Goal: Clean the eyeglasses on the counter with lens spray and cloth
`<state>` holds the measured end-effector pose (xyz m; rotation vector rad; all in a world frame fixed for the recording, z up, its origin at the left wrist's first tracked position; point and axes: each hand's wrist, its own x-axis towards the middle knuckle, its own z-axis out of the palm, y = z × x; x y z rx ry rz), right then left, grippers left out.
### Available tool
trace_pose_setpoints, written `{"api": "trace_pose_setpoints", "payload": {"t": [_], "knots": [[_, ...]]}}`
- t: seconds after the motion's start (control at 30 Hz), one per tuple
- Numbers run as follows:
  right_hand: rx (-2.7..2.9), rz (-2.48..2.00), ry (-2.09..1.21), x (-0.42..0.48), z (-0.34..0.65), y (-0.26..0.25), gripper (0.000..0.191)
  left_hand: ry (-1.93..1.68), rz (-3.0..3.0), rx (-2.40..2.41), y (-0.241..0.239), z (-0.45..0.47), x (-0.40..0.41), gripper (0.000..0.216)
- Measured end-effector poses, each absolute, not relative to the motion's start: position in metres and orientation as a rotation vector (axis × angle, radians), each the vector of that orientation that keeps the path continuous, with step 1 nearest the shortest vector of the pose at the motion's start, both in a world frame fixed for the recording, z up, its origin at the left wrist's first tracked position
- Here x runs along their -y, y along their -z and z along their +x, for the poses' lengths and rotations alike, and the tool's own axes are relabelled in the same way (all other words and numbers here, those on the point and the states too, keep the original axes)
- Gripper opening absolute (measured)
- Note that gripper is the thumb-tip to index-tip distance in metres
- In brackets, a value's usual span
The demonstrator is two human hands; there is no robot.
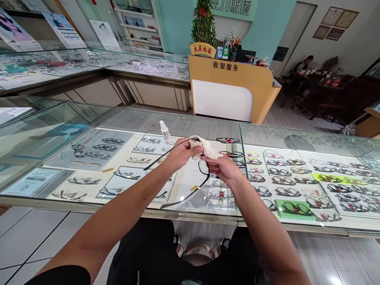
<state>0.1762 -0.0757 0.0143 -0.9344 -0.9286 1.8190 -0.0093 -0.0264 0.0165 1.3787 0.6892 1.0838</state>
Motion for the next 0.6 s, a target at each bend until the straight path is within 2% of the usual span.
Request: {"api": "trace_pose_setpoints", "payload": {"t": [0.13, 0.3, 0.43, 0.6], "knots": [[0.954, -0.93, -1.792, 0.079, 0.169, -0.016, 0.045, -1.225, 1.351, -0.782, -0.009, -0.003, 0.028, 0.064], [0.886, -0.967, -1.732, 0.077, 0.167, -0.012, 0.044, -1.175, 1.409, -0.809, -0.011, -0.006, 0.025, 0.07], [0.859, -0.993, -1.664, 0.071, 0.174, -0.01, 0.043, -1.154, 1.374, -0.747, -0.011, -0.009, 0.02, 0.063], [0.813, -0.969, -1.681, 0.066, 0.183, -0.01, 0.044, -1.296, 1.137, -0.895, -0.001, -0.012, 0.006, 0.049]]}}
